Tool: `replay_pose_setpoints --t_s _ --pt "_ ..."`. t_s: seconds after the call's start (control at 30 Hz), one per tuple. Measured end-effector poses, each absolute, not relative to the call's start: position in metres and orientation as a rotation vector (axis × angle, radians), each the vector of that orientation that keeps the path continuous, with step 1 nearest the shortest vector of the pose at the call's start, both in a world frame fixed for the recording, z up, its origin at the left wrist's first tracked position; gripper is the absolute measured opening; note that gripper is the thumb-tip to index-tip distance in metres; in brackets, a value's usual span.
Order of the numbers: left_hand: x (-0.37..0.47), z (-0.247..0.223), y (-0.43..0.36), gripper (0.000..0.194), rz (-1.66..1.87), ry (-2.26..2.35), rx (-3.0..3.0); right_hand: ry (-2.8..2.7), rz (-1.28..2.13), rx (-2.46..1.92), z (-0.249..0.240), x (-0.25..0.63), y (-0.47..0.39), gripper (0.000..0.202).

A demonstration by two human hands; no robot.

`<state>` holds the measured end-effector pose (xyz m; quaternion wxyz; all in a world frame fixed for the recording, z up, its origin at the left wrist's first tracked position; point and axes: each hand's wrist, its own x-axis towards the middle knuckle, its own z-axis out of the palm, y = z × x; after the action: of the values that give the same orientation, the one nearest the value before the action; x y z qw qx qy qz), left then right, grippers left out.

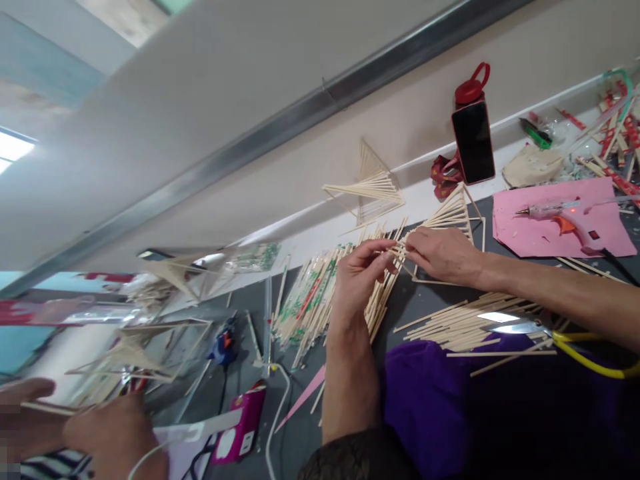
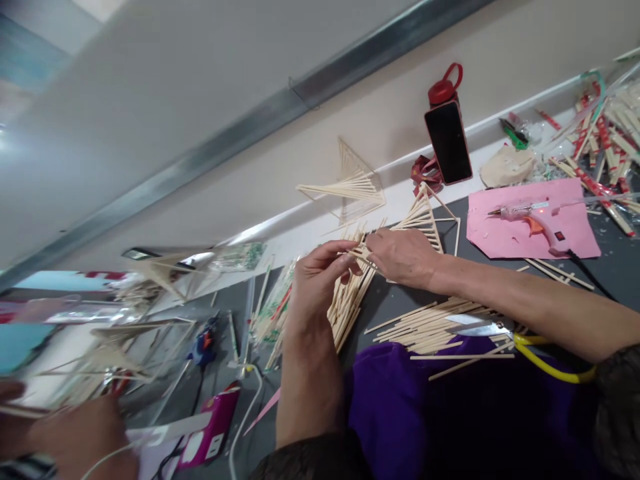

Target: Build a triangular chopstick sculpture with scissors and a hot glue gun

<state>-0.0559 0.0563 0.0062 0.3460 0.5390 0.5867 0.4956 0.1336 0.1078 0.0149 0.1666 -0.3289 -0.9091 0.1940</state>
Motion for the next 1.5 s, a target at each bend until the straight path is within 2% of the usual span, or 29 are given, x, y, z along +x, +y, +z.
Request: replay_pose_setpoints --t_s 0.43,0.63,0.73,0.9,1.07,1.17,1.3,1.43,1.5 --pt "-0.051 0.011 0.060 0.023 1.269 1.627 1.413 -2.642 0.659 -1.059 0.036 0.151 0.098 0.031" --pt "-0.048 0.013 0.061 0.018 1.290 1.632 1.415 -3.032 0.758 -1.000 0.006 0.183 0.061 0.027" --pt "-0.047 0.011 0.063 0.019 1.320 1.650 1.398 -3.042 0.767 -1.016 -0.004 0.197 0.052 0.028" --pt "-0.046 0.011 0.064 0.018 1.350 1.662 1.368 -2.641 0.685 -1.374 -0.001 0.262 0.071 0.025" --pt "-0.047 0.011 0.063 0.021 1.341 1.637 1.370 -2.074 0.320 -2.047 -0.021 0.345 0.112 0.027" --pt "-0.047 0.010 0.064 0.020 1.365 1.616 1.382 -2.051 0.460 -2.140 -0.033 0.360 0.128 0.028" --pt "-0.048 0.008 0.065 0.020 1.376 1.607 1.374 -1.897 0.635 -2.202 -0.036 0.359 0.137 0.020" --pt "-0.049 0.008 0.065 0.020 1.361 1.581 1.385 -1.438 1.019 -1.875 -0.039 0.367 0.135 0.022" --pt "-0.049 0.009 0.065 0.020 1.356 1.575 1.398 -1.296 1.062 -1.733 -0.041 0.372 0.133 0.020"
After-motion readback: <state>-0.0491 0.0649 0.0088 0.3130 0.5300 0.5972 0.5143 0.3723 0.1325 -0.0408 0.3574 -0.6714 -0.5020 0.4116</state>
